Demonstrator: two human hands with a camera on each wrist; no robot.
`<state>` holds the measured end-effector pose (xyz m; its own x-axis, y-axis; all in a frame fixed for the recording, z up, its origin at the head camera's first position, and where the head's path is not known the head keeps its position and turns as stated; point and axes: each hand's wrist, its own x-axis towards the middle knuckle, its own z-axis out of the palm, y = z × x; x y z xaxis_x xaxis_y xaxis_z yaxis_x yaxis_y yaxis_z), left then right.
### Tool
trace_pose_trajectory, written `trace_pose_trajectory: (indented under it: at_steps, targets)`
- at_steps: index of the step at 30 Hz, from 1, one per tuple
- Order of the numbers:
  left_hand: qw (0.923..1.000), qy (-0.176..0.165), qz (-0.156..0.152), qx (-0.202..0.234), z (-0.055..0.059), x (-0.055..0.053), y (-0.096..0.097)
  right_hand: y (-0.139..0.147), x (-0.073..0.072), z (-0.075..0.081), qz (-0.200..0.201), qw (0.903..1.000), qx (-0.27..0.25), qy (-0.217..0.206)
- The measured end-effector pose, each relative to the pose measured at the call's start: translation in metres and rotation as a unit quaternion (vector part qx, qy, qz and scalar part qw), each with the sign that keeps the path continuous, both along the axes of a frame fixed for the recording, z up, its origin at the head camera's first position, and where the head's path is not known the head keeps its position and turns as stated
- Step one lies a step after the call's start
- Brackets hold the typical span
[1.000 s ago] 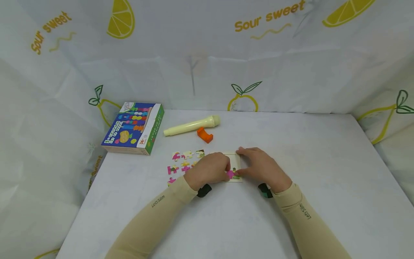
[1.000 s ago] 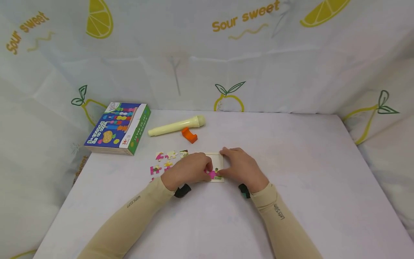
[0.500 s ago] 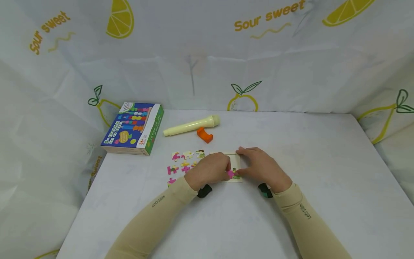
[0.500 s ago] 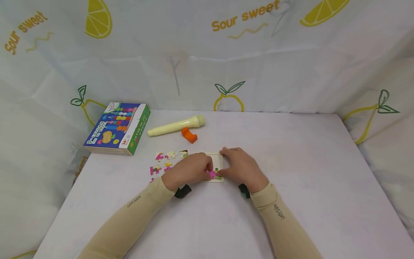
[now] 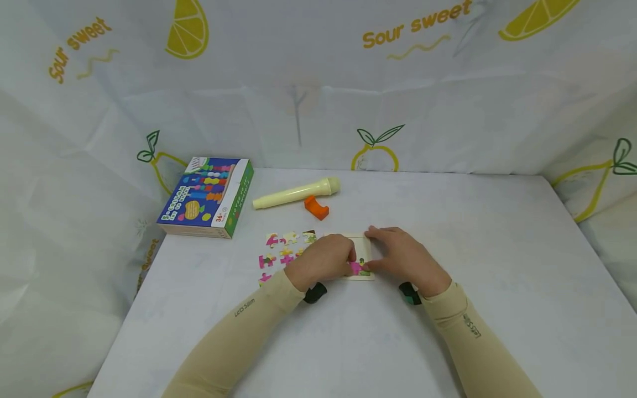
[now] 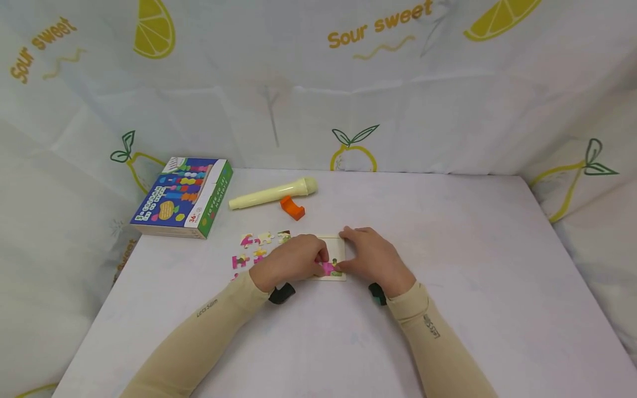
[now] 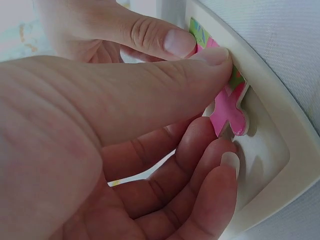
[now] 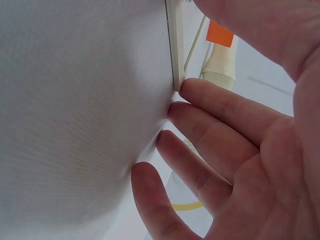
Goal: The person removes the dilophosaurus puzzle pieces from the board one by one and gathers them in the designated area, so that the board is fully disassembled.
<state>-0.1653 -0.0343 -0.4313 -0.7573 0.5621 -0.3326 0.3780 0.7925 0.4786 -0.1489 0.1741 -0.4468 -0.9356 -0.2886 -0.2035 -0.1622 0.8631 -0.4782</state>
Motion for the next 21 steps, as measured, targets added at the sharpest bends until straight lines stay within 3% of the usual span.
trace_pose_trajectory:
  at_steps: [16,21]
  targets:
    - [0.9993,-0.021,0.022,0.023,0.003,-0.003,-0.005,0.001,-0.002,-0.004,-0.004,1.0000,0.008,-0.005]
    - [0.9971,-0.043,0.028,0.056,0.003,-0.008,-0.013,0.001,-0.002,-0.003,-0.004,0.9999,0.010,-0.007]
